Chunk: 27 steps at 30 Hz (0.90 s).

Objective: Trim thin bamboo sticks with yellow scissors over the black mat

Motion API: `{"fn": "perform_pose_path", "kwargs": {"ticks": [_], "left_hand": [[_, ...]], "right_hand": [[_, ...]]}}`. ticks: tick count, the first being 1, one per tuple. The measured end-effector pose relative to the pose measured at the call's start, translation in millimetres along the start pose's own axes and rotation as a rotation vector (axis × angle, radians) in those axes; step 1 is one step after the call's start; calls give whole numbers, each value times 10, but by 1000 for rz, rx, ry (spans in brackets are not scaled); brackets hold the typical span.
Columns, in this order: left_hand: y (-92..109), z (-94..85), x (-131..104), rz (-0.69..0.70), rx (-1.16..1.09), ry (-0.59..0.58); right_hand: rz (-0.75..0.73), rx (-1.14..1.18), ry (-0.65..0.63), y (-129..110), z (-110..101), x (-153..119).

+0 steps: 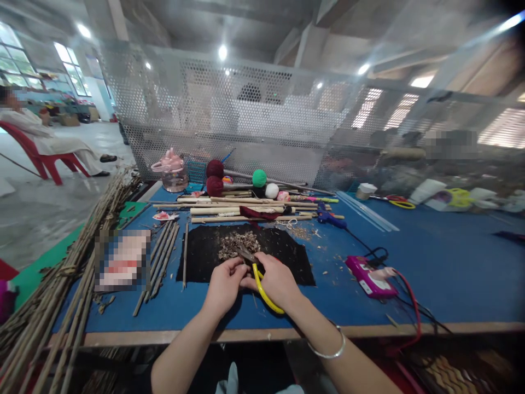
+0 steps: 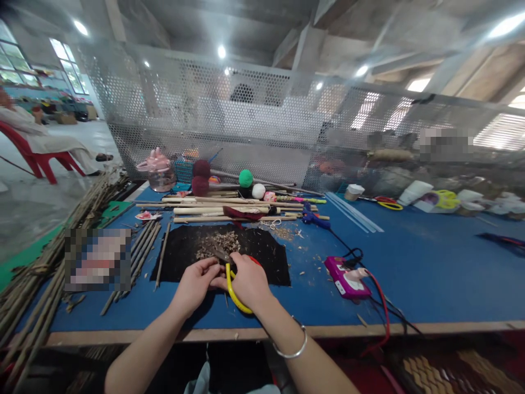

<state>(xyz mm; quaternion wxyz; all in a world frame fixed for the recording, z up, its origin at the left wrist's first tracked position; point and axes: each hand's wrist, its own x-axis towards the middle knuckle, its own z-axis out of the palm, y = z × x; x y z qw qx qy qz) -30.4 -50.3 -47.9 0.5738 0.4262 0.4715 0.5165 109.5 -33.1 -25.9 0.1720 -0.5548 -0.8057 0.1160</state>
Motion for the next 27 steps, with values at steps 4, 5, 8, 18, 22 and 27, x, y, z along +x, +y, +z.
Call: {"fn": "perform_pose_path", "kwargs": {"ticks": [4,5,8,18,22,27], "left_hand": [[16,-7,-47,-88,7,73],[26,-8,-52,-95,5,70],[56,-1,-48,-139,8,26],[18,16,-20,-120,95,-42],[36,21,-29,-136,118,-4],[39,28,-26,-129,119,7]], "right_hand": [[4,34,11,-10,-4,-2],[5,38,15,-11,-5,-2],[23,39,23,-8,-12,2],[22,63,1,25,-30,18],[30,82,-29,54,-17,23],[50,49,-22,43,-53,-16]]}}
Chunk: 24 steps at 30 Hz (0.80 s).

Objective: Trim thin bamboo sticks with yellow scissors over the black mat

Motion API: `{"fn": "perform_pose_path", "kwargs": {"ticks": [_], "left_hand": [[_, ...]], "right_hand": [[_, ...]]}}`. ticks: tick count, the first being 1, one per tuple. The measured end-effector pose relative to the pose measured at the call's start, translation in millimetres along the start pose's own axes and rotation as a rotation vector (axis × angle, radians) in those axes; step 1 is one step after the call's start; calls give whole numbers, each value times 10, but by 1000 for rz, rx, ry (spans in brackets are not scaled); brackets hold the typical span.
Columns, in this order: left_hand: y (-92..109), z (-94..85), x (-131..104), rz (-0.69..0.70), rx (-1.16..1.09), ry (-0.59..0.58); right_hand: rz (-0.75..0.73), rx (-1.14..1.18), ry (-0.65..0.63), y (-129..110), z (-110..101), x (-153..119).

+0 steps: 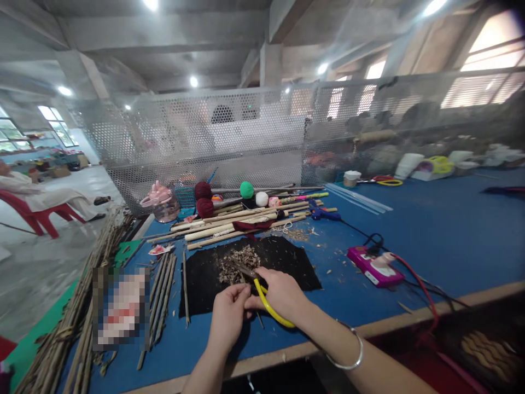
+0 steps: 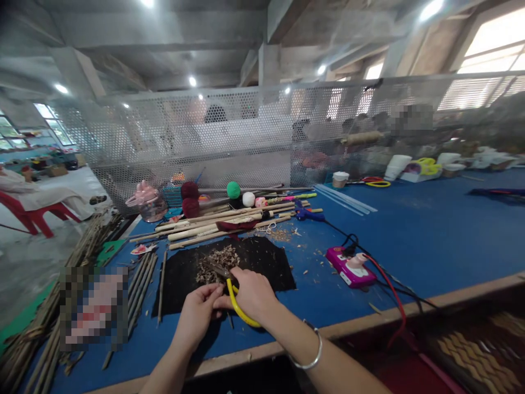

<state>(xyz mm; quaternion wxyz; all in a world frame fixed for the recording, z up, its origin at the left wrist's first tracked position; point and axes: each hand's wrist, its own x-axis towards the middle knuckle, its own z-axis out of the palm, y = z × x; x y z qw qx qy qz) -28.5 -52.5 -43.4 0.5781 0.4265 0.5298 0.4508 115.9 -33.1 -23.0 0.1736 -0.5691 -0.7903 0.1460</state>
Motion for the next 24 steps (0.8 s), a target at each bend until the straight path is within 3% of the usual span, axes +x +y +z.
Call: {"fn": "perform_pose_path", "kwargs": {"ticks": [9,19,24], "left_hand": [[-28,-35,22,117,-3,-10],[-23,-23,-2,75,-71,6],[12,-12,-19,64,-107,-44]], "right_hand": [[-65,-74,71,-46,59,-19],[-67,-44,46,-79,24,-12],[-81,-40,35,-87,33,-12]]}}
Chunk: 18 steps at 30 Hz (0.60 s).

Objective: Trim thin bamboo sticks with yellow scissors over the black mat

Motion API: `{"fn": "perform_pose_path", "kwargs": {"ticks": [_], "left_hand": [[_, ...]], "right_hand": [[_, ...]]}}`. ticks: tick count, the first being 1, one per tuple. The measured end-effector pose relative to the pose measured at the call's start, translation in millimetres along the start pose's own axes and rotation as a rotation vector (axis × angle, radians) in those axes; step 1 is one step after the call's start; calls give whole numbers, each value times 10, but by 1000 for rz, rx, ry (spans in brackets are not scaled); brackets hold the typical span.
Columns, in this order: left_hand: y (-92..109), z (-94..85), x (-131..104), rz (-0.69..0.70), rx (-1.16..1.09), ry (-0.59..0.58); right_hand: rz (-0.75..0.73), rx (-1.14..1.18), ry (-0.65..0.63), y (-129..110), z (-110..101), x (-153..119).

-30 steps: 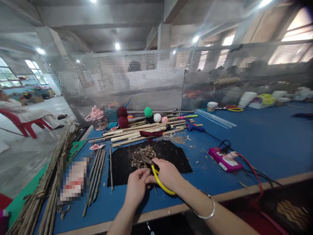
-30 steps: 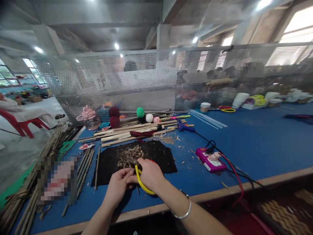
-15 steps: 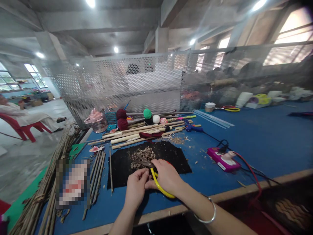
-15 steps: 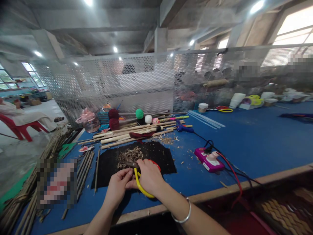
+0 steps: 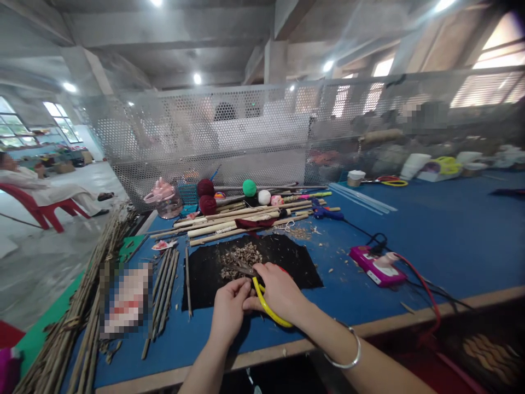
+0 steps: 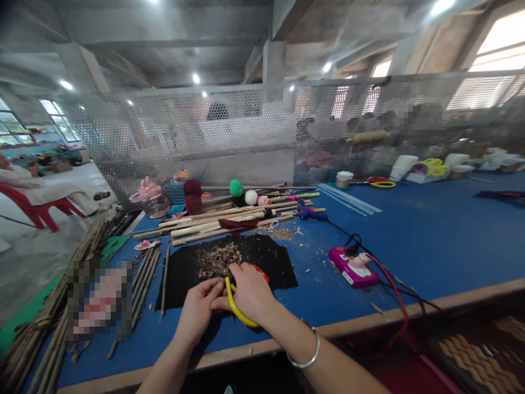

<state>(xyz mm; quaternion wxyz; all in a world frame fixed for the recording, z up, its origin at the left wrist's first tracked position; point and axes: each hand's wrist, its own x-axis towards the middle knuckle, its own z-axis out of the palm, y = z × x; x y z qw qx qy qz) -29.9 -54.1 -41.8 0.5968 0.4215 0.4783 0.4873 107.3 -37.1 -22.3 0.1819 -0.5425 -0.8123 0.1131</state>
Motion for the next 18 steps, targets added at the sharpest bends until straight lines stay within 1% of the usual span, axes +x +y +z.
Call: {"fn": "perform_pose_path", "kwargs": {"ticks": [3,10,12,18], "left_hand": [[10,4,-2,-34,-24,-4],[20,3,-5,-71,38,69],[18,2,-3,-61,45,78],[4,-1,9,23,0,90]], "right_hand": [[19,14,-23,0,6,3],[45,69,-56,47,5,30],[54,69,-66,56,1,26],[31,15,6,15,-5,-32]]}}
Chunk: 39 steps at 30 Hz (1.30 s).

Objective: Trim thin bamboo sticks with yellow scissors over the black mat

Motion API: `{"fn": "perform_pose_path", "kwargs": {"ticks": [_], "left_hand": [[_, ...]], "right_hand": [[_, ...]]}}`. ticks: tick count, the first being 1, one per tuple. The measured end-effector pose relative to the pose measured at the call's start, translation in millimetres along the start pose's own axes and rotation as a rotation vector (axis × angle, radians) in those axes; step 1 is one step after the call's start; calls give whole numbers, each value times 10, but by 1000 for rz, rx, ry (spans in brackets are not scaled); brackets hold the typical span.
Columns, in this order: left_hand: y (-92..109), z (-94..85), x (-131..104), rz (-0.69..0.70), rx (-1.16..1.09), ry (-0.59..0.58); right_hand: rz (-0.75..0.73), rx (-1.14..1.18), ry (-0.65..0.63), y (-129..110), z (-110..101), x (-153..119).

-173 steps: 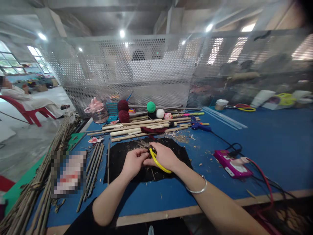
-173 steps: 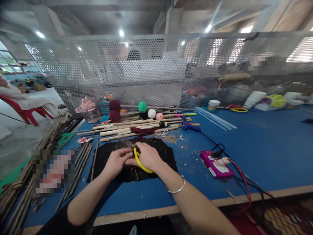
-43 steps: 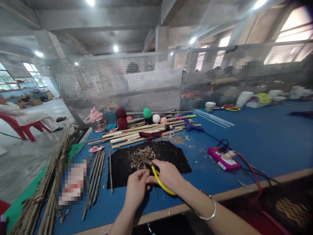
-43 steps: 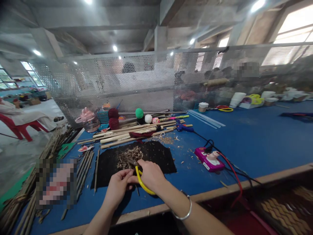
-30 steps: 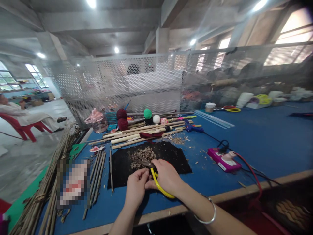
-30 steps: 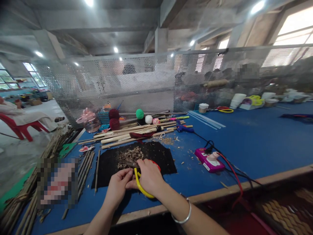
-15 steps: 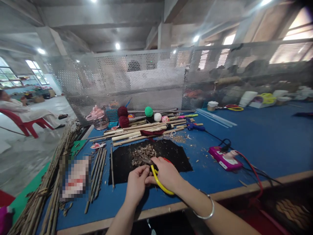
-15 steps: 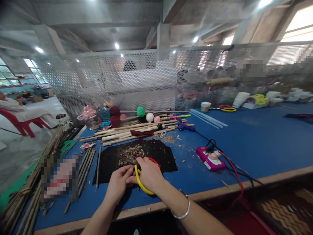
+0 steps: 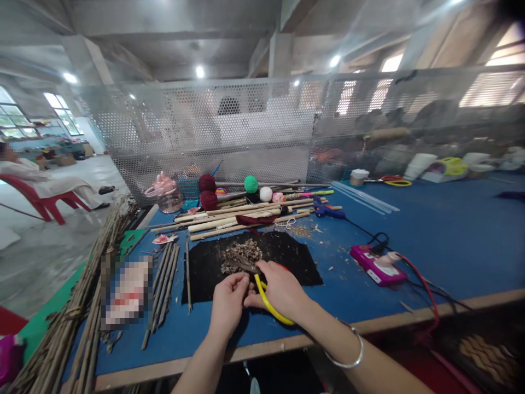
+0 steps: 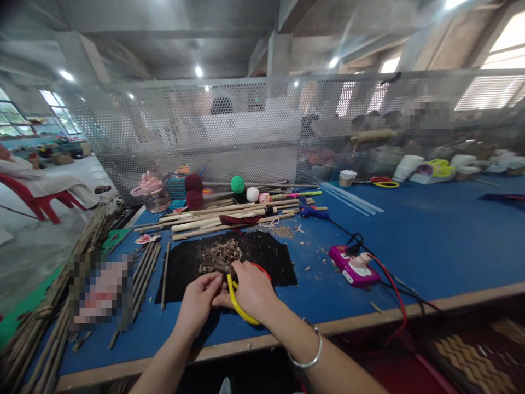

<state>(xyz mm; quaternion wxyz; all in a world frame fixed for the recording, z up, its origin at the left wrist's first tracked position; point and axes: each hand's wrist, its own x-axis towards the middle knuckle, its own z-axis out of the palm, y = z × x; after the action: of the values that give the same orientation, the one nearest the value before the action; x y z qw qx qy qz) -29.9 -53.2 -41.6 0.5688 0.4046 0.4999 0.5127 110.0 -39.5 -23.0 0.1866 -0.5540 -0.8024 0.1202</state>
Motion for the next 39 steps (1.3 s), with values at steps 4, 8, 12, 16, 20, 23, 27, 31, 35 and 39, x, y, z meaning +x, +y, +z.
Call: {"fn": "perform_pose_path", "kwargs": {"ticks": [4,8,12,16,20,23,27,31,35,39], "left_hand": [[-4,-2,2,24,-4,-25],[3,-6,0,33,-27,-56],[-4,-17,0,24,-33,-110],[-50,-28,10,-62,-6,-160],[-98,-27,15,-37,34,-122],[-108,-21,11,4,74,-116],[-82,-11,2,-22,114,-78],[-45,-8,-10,-22,45,-84],[-37,-21,-13,18,58,-127],[-62,-44,6,58,92,-157]], "right_hand": [[-15,-19,-3,-35,10,-2],[13,11,-50,-62,-11,22],[32,46,-59,-68,-39,33],[25,57,-63,-44,-41,35],[11,63,-68,-8,-34,45],[11,68,-92,15,-37,54],[27,5,-103,23,-60,45],[20,-26,-63,-6,-73,16],[-22,-20,-53,-37,-64,18],[-49,-5,-58,-46,-61,45]]}}
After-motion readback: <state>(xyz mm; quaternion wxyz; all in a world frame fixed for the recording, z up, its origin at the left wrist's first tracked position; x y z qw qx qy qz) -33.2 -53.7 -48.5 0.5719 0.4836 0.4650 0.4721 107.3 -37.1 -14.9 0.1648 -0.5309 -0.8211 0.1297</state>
